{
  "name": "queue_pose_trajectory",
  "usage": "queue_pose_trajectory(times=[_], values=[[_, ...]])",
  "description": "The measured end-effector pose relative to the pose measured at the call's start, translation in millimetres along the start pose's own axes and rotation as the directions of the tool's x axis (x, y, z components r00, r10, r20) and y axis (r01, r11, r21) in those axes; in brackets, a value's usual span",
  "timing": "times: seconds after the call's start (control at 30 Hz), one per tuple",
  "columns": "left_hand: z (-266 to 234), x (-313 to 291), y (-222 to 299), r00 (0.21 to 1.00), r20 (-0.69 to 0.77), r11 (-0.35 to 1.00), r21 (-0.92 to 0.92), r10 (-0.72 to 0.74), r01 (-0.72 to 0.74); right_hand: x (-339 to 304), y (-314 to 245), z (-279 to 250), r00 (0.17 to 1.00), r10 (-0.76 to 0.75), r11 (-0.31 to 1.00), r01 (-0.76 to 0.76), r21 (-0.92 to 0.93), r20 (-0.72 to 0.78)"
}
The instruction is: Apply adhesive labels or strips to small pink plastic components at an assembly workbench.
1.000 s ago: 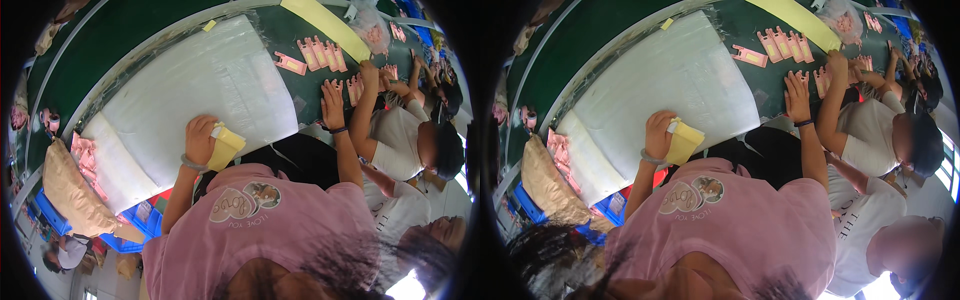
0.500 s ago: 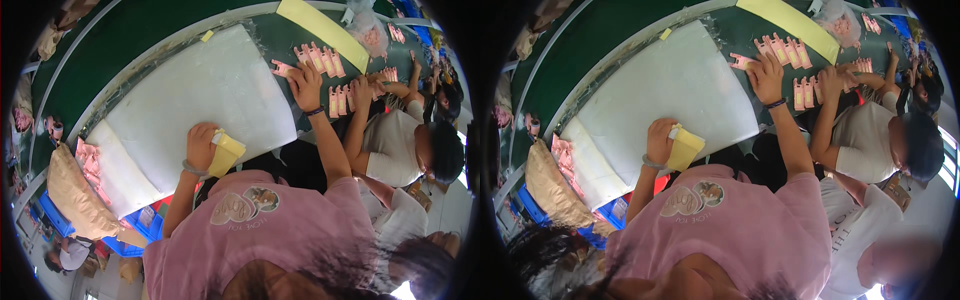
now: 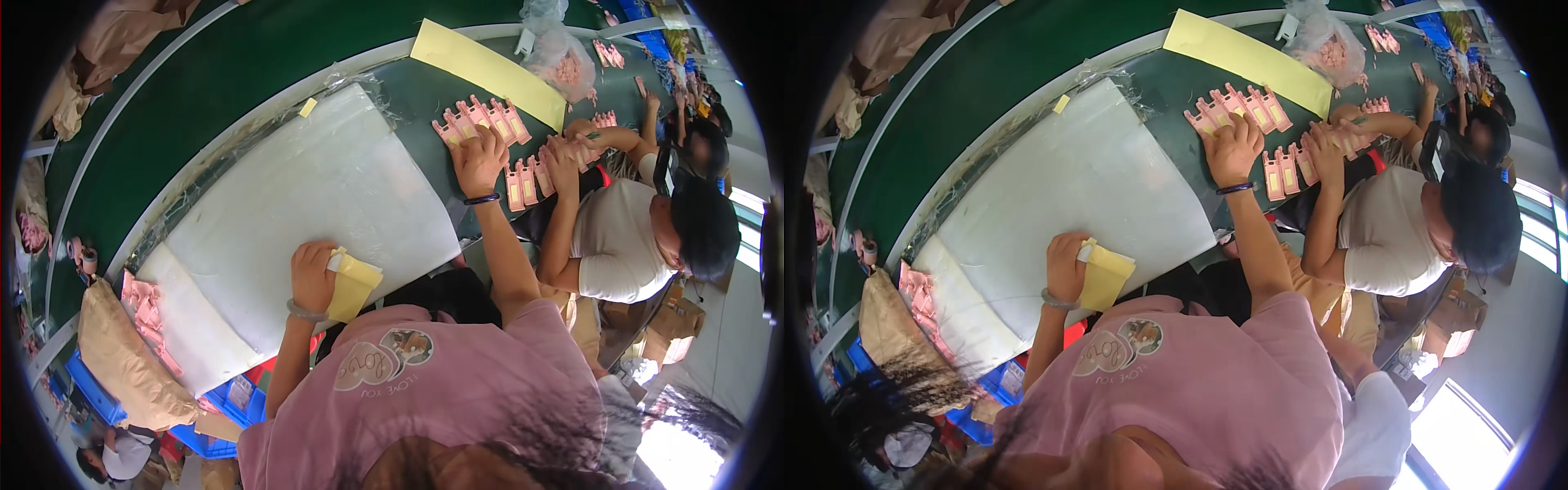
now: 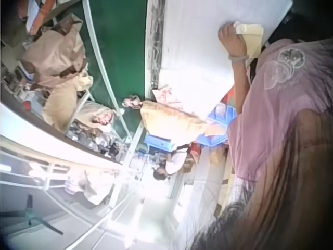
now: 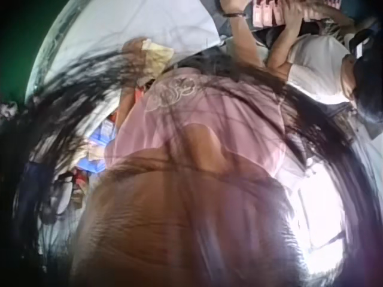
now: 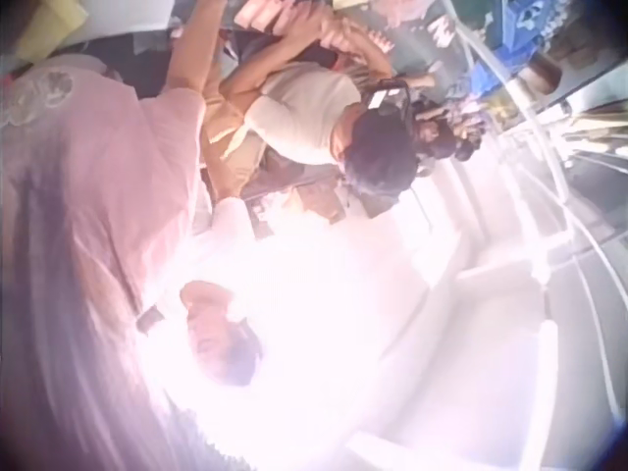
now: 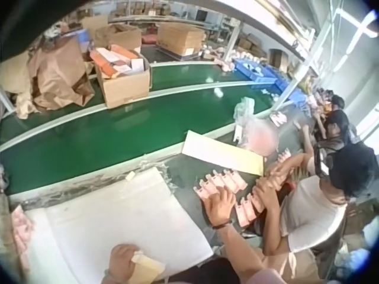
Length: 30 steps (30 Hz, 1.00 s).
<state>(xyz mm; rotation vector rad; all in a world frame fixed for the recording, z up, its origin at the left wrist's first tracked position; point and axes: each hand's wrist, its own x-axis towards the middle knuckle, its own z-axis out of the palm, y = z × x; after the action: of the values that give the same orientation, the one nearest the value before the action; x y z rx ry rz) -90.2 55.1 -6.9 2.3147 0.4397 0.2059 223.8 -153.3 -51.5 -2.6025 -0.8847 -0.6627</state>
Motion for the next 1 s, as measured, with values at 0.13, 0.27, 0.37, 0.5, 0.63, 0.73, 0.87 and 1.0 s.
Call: queue_pose_trajectory(times=[0.13,0.27,0.37,0.5,0.63,0.73,0.87,1.0], values=[[-2.7,1.0,-2.8,1.0,-0.013,0.998,-0.062,0.01,-0.011,1.7,15.6,0.0,0.999,0.048,0.996,-0.048,-0.074,-0.006],[-12.7,6.1,-1.9,0.946,0.069,0.871,-0.376,-0.316,0.318,0.5,2.6,1.2,0.992,0.127,0.991,-0.127,0.027,-0.003],[-17.0,9.3,-3.7,0.914,0.03,0.787,-0.499,-0.404,0.364,3.9,-51.3,-20.9,0.983,0.044,0.888,-0.12,0.443,0.178],[-13.6,23.6,6.6,0.923,0.037,0.794,-0.497,-0.382,0.349,-0.8,-128.3,-70.5,0.842,-0.289,0.519,-0.262,0.814,0.455],[-12.4,19.9,6.9,0.937,0.097,0.814,-0.471,-0.335,0.34,-22.2,-166.4,-70.0,0.744,-0.375,0.464,-0.366,0.807,0.553],[-3.9,12.0,-17.6,0.918,-0.039,0.805,-0.497,-0.394,0.324,-35.2,-169.2,-64.2,0.781,-0.402,0.474,-0.269,0.838,0.478],[-17.5,32.9,-37.0,0.863,-0.05,0.76,-0.502,-0.503,0.414,-31.8,-146.1,-73.7,0.771,-0.382,0.554,-0.25,0.794,0.51],[-19.6,48.0,-65.9,0.867,-0.131,0.813,-0.437,-0.482,0.386,-17.0,-126.1,-72.8,0.831,-0.206,0.522,-0.353,0.776,0.517]])
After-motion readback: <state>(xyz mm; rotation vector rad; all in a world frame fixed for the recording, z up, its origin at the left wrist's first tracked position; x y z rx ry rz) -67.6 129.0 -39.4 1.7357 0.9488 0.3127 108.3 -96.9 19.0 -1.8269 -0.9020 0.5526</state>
